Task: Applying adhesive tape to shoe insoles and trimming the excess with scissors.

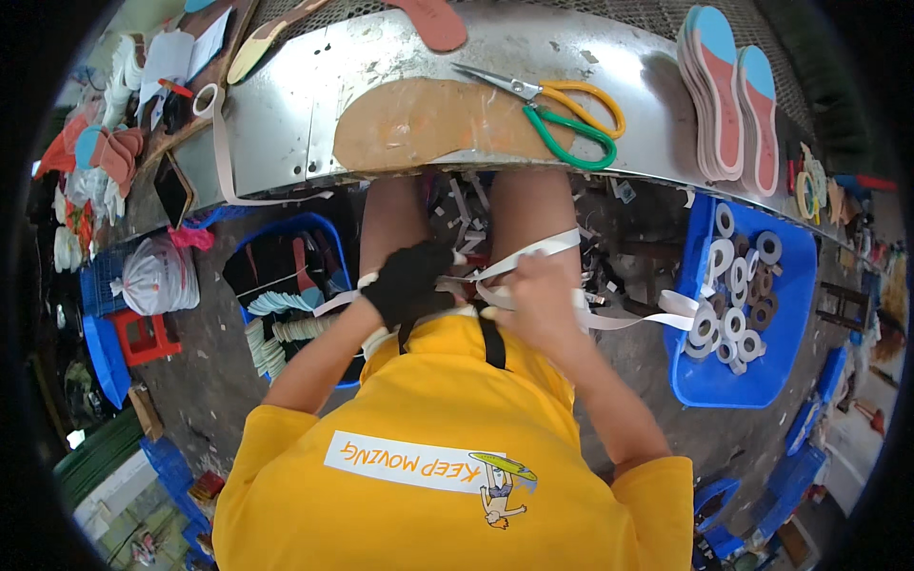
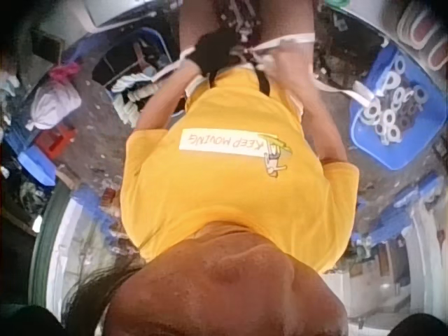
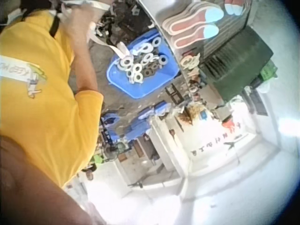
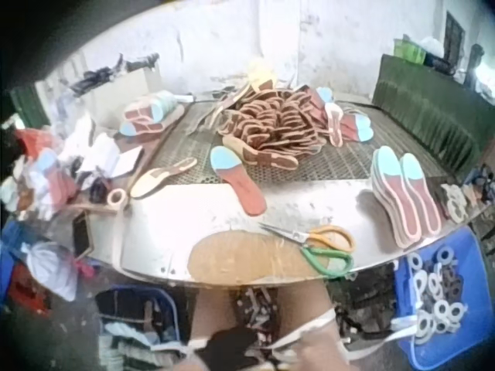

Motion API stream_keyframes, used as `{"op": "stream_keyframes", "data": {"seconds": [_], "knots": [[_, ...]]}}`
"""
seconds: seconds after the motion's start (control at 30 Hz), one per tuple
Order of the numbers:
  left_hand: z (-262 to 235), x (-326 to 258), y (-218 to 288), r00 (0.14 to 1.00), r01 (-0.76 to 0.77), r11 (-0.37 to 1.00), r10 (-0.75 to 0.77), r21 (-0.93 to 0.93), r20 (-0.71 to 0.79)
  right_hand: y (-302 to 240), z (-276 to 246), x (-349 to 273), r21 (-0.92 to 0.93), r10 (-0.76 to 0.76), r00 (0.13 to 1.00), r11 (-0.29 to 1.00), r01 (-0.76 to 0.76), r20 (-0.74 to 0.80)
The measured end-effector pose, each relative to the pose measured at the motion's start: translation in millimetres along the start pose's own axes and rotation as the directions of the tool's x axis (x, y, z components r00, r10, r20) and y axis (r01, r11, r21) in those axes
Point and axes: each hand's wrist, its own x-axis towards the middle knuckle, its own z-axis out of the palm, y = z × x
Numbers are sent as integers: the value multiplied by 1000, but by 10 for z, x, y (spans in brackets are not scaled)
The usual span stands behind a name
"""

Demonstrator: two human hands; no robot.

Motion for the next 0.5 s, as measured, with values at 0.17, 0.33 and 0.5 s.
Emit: {"op": "stream_keyframes", "data": {"seconds": [0.17, 0.33, 0.5], "knots": [[-200, 320, 115, 938, 251, 795, -59, -552, 342, 105, 311, 84, 372, 68, 990, 928, -15, -127], [-528, 321, -58, 887, 425, 458, -38, -781, 461, 1201, -620, -552, 996, 272, 958, 19, 84, -86], [-266, 361, -396, 857, 417, 549, 28, -724, 515, 3026, -1656, -2340, 808, 528, 684, 7, 590, -504]]}}
